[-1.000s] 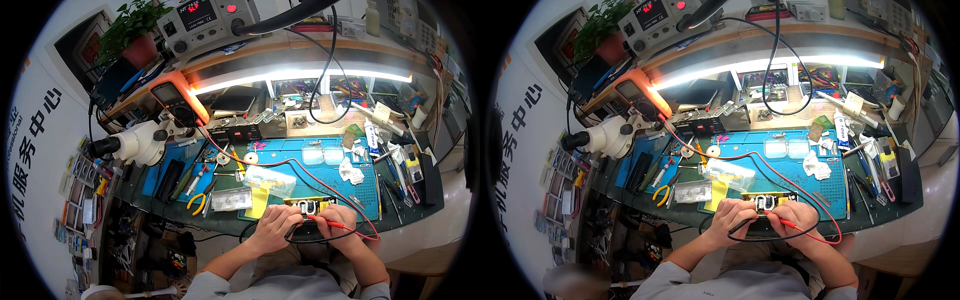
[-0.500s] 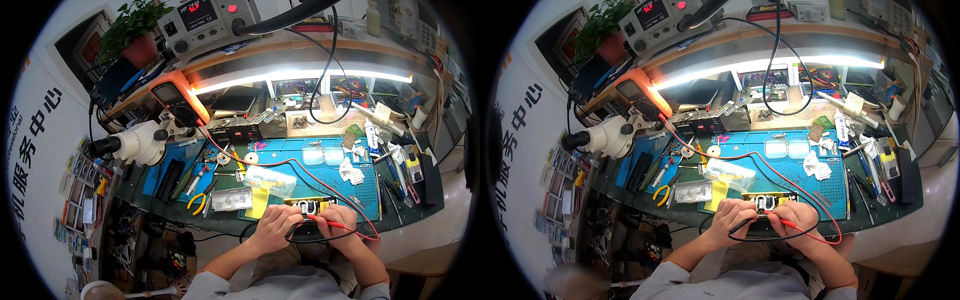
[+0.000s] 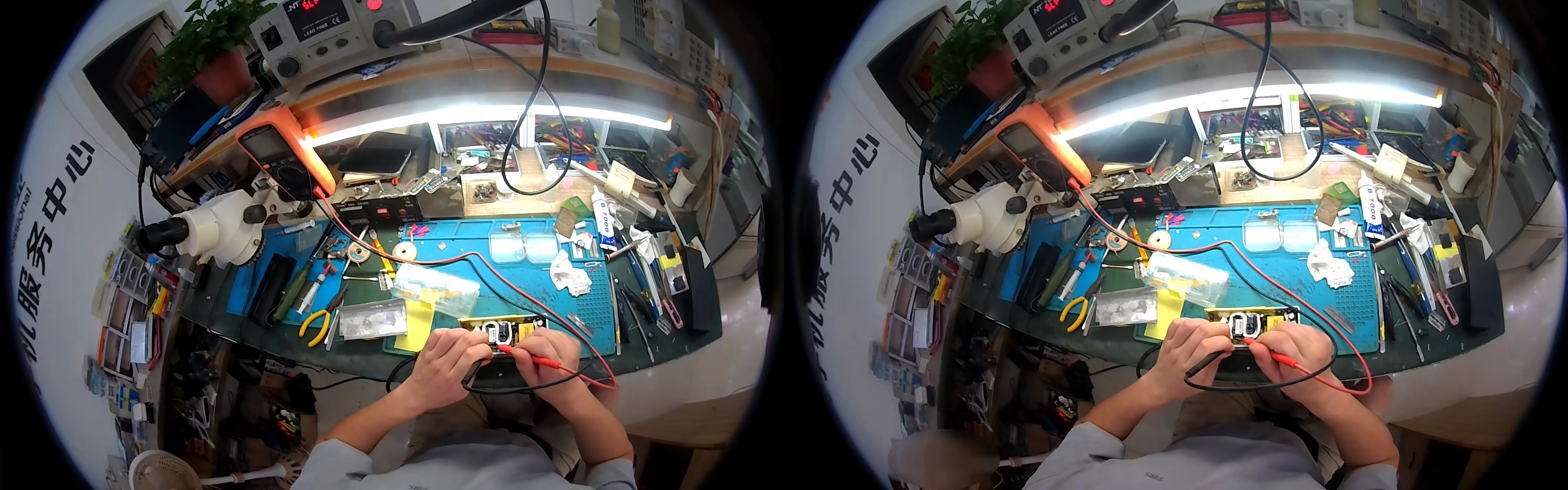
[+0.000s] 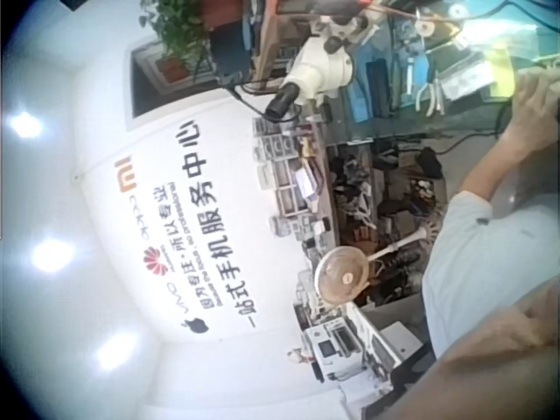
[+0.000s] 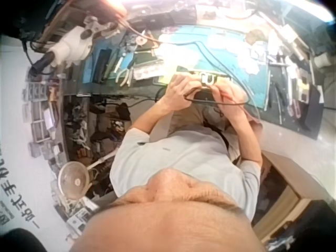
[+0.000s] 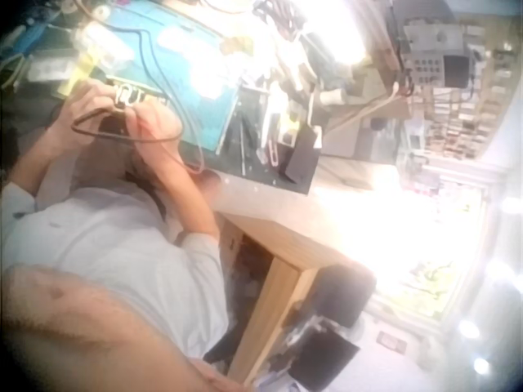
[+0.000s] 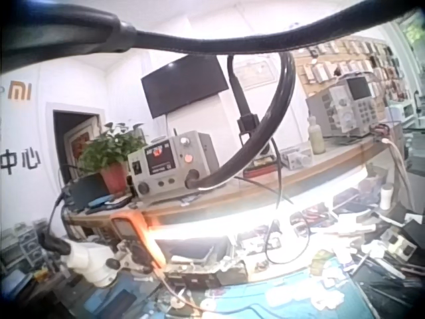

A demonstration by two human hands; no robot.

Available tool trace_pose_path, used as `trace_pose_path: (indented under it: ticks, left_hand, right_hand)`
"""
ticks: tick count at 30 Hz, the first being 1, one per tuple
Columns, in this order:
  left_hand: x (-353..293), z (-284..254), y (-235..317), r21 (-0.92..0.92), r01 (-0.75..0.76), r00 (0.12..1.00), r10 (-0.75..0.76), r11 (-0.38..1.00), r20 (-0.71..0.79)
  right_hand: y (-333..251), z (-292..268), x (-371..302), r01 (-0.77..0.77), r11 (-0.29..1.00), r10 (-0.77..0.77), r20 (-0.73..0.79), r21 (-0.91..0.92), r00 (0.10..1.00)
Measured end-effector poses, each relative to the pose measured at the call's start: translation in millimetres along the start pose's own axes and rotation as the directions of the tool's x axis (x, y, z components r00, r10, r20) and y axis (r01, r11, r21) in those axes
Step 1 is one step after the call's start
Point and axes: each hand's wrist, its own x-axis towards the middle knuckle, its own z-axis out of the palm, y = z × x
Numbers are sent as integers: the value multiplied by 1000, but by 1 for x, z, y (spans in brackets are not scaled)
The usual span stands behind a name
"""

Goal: The person uses a multimeter to test a small electronic device on a workbench. They connect the multimeter probes to various points on the device and a circuit board, checking for continuity or voltage. The person flips the device over to access different sides and continues testing multiple points.

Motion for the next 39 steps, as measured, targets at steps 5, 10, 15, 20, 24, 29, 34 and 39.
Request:
trace_pose_path:
  ticks: [5, 10, 15, 20, 24, 29, 34, 39]
  left_hand:
    - [1, 1, 1, -13, 6, 1000, -6, 1000, -20]
    - [-3, 3, -2, 17, -3, 1000, 4, 1000, -16]
    - [1, 0, 0, 3, 6, 1000, -6, 1000, -27]
    - [-1, 1, 0, 2, 11, 1000, -11, 1000, -27]
    - [0, 1, 0, 3, 12, 1000, -12, 1000, -27]
    - [0, 1, 0, 7, 12, 1000, -12, 1000, -25]
    - [0, 1, 1, 6, 13, 1000, -13, 1000, -21]
    - [-1, 1, 0, 2, 14, 1000, -14, 1000, -17]
  right_hand:
    - [-1, -1, 2, 8, 1000, -7, -5, 16, 1000]
    - [0, 0, 2, 6, 1000, -6, -15, 6, 1000]
    - [-1, 0, 2, 9, 1000, -8, 15, -26, 1000]
    - [-1, 0, 2, 11, 1000, -11, 9, -24, 1000]
    - [-1, 2, 1, 19, 999, -20, -27, -32, 999]
    - [0, 1, 0, 19, 999, -20, -22, -42, 1000]
    - [-1, 1, 1, 21, 999, -22, -22, -39, 1000]
    - [-2, 0, 2, 15, 999, -16, -11, -32, 1000]
